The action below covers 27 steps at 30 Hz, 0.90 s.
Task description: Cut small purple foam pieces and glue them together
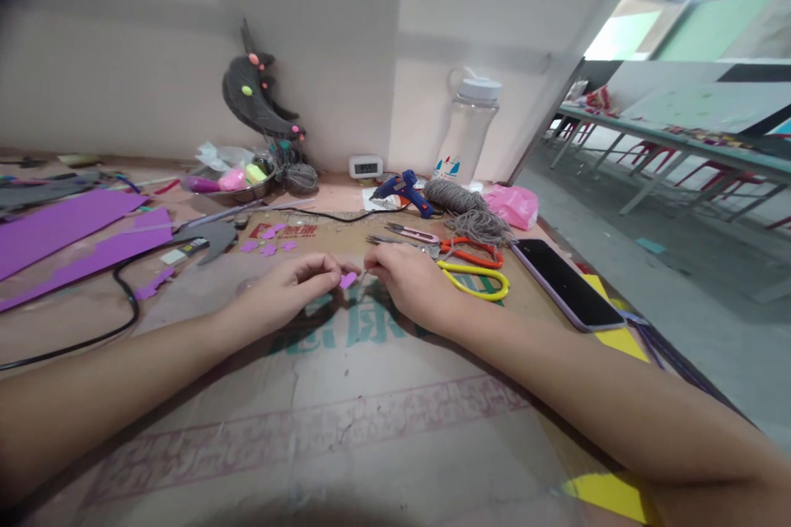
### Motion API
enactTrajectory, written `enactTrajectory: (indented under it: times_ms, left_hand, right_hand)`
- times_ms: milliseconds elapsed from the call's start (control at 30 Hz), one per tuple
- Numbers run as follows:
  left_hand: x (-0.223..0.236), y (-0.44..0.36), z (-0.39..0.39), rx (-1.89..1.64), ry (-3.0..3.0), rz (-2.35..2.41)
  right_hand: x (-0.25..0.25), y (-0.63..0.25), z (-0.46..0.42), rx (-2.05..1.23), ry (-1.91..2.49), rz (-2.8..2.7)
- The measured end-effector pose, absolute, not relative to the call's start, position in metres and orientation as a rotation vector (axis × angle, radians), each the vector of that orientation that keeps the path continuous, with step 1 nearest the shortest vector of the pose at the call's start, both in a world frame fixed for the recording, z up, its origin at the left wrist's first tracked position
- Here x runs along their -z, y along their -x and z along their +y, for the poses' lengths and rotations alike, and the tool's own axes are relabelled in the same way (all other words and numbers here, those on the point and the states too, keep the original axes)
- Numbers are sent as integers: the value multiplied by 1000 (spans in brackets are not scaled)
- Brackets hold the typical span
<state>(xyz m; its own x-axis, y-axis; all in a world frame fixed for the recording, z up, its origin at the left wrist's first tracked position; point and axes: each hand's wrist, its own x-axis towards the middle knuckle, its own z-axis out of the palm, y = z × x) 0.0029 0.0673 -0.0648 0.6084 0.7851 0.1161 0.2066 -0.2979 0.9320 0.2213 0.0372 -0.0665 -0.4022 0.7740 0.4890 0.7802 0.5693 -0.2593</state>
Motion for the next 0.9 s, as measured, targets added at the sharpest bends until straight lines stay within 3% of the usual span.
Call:
enactTrajectory:
  times_ms: [533, 900]
  left_hand:
    - [66, -1, 72, -546, -1995, 732]
    - [65, 2, 73, -555, -1745, 670]
  right_hand:
    - [68, -223, 38, 124, 1117, -2273]
    - [68, -225, 40, 141, 1131, -2248]
